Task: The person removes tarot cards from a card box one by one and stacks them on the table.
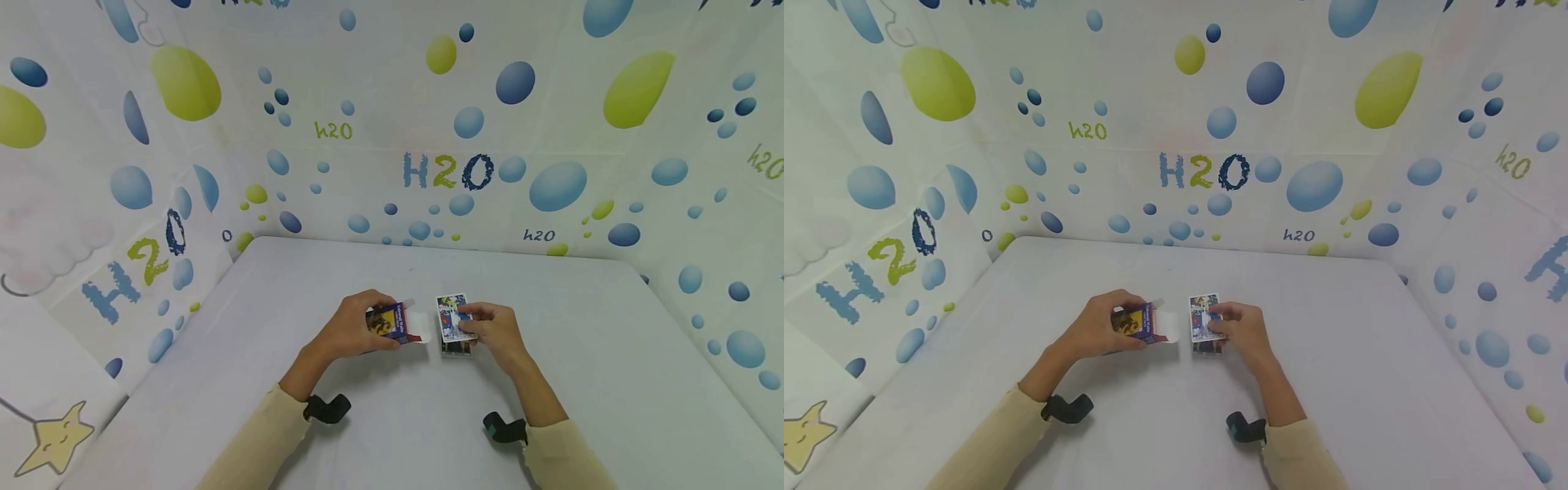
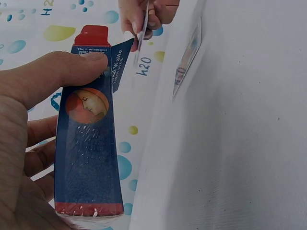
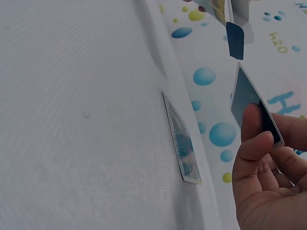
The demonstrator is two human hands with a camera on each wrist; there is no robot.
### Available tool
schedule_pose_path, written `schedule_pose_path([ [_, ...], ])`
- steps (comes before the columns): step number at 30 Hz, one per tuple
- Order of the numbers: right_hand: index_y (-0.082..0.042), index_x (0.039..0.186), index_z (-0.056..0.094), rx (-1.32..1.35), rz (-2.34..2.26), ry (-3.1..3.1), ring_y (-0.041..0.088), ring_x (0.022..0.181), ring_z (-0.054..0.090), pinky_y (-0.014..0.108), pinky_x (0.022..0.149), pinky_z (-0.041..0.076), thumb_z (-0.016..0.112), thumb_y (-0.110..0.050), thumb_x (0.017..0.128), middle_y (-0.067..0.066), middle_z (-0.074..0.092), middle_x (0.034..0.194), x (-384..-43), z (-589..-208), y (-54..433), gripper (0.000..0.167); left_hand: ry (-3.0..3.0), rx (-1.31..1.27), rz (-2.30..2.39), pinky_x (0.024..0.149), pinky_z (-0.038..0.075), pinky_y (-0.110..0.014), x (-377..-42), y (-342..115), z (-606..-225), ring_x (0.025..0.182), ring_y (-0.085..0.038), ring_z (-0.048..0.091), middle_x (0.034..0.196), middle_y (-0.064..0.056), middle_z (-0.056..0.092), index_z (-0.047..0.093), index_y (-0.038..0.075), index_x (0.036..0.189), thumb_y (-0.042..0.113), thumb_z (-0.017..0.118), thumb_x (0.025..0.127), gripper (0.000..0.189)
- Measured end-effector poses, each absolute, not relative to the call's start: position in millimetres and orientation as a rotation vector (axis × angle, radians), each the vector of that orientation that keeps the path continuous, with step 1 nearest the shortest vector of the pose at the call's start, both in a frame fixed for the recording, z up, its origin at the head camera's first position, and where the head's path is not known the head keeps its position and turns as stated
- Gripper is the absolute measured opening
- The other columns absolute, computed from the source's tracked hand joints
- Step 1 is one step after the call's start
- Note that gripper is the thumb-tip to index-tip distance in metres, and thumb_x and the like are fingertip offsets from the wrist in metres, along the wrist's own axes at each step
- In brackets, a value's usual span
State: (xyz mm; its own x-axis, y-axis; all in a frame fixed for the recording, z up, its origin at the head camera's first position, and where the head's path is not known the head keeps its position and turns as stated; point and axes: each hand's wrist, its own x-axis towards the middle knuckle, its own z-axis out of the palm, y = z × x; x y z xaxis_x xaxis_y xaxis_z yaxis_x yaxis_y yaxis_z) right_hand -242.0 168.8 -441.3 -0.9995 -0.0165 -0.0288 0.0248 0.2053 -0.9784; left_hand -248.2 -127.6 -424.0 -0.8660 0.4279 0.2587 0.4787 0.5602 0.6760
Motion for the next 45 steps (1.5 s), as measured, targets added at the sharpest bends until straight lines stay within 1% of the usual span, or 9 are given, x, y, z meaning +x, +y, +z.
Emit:
schedule_pose_path([
  [8, 0.003, 0.117, 0.071, 0.134, -1.960, 2.375, 0.016, 0.078, 0.061, 0.023, 0.060, 0.055, 0.072, -0.003, 0.089, 0.010, 0.057, 0.099, -243.6, -445.0, 168.3, 0.029, -2.702, -0.806, -1.210, 0.094, 0.054, -0.040, -247.7, -128.4, -422.7, 0.110, -0.018, 0.061, 0.123, 0.001, 0.066, 0.065, 0.014, 0.129, 0.031, 0.094, 0.069, 0.069],
  [14, 0.006, 0.122, 0.068, 0.114, -1.974, 2.324, 0.016, 0.070, 0.066, 0.023, 0.061, 0.057, 0.071, -0.001, 0.092, 0.011, 0.056, 0.095, -245.1, -450.9, 167.9, 0.031, -2.696, -0.814, -1.219, 0.094, 0.054, -0.041, -247.0, -129.1, -421.9, 0.109, -0.018, 0.061, 0.122, 0.001, 0.066, 0.065, 0.014, 0.129, 0.029, 0.095, 0.069, 0.069],
  [20, 0.009, 0.123, 0.066, 0.115, -1.988, 2.266, 0.016, 0.068, 0.070, 0.023, 0.061, 0.057, 0.067, 0.000, 0.094, 0.019, 0.066, 0.103, -245.2, -454.0, 168.0, 0.030, -2.695, -0.825, -1.219, 0.093, 0.054, -0.039, -247.8, -128.8, -422.8, 0.109, -0.018, 0.061, 0.121, 0.000, 0.066, 0.065, 0.013, 0.128, 0.028, 0.094, 0.069, 0.068],
  [28, 0.009, 0.125, 0.064, 0.194, -1.956, 2.206, 0.015, 0.064, 0.070, 0.022, 0.058, 0.056, 0.065, -0.001, 0.096, 0.024, 0.067, 0.112, -245.5, -456.0, 167.3, 0.031, -2.686, -0.838, -1.229, 0.093, 0.054, -0.040, -246.6, -128.7, -421.0, 0.108, -0.018, 0.061, 0.121, 0.000, 0.066, 0.065, 0.012, 0.128, 0.027, 0.094, 0.069, 0.068],
  [33, 0.008, 0.126, 0.064, 0.225, -1.934, 2.218, 0.014, 0.064, 0.070, 0.022, 0.059, 0.057, 0.064, -0.003, 0.097, 0.025, 0.068, 0.113, -246.9, -459.7, 168.6, 0.031, -2.675, -0.847, -1.231, 0.092, 0.055, -0.040, -246.4, -128.8, -421.5, 0.108, -0.018, 0.061, 0.120, 0.001, 0.066, 0.066, 0.013, 0.128, 0.028, 0.094, 0.069, 0.067],
  [37, 0.008, 0.125, 0.065, 0.248, -1.920, 2.229, 0.015, 0.062, 0.071, 0.024, 0.061, 0.059, 0.065, -0.002, 0.096, 0.026, 0.068, 0.113, -247.4, -462.0, 168.5, 0.031, -2.683, -0.839, -1.227, 0.093, 0.055, -0.040, -246.5, -128.8, -422.1, 0.108, -0.018, 0.061, 0.121, 0.001, 0.066, 0.066, 0.013, 0.128, 0.029, 0.094, 0.069, 0.067],
  [41, 0.006, 0.126, 0.066, 0.253, -1.853, 2.302, 0.017, 0.059, 0.070, 0.027, 0.059, 0.059, 0.066, -0.002, 0.095, 0.024, 0.070, 0.109, -245.7, -463.0, 168.2, 0.032, -2.694, -0.836, -1.219, 0.093, 0.055, -0.040, -246.7, -128.5, -422.4, 0.109, -0.018, 0.061, 0.121, 0.000, 0.066, 0.066, 0.013, 0.128, 0.029, 0.094, 0.070, 0.067],
  [43, 0.004, 0.125, 0.067, 0.256, -1.802, 2.351, 0.017, 0.056, 0.069, 0.027, 0.055, 0.058, 0.067, -0.003, 0.094, 0.020, 0.073, 0.101, -245.2, -463.3, 167.8, 0.032, -2.699, -0.832, -1.215, 0.094, 0.055, -0.040, -246.8, -128.2, -422.4, 0.109, -0.018, 0.061, 0.121, 0.000, 0.066, 0.066, 0.013, 0.128, 0.029, 0.094, 0.069, 0.067],
  [45, 0.002, 0.126, 0.068, 0.253, -1.743, 2.403, 0.016, 0.052, 0.066, 0.027, 0.051, 0.055, 0.068, -0.004, 0.094, 0.016, 0.074, 0.090, -244.8, -463.9, 167.2, 0.032, -2.710, -0.820, -1.209, 0.095, 0.054, -0.040, -246.8, -127.7, -422.5, 0.110, -0.018, 0.060, 0.122, 0.001, 0.066, 0.065, 0.013, 0.128, 0.030, 0.094, 0.069, 0.068],
])
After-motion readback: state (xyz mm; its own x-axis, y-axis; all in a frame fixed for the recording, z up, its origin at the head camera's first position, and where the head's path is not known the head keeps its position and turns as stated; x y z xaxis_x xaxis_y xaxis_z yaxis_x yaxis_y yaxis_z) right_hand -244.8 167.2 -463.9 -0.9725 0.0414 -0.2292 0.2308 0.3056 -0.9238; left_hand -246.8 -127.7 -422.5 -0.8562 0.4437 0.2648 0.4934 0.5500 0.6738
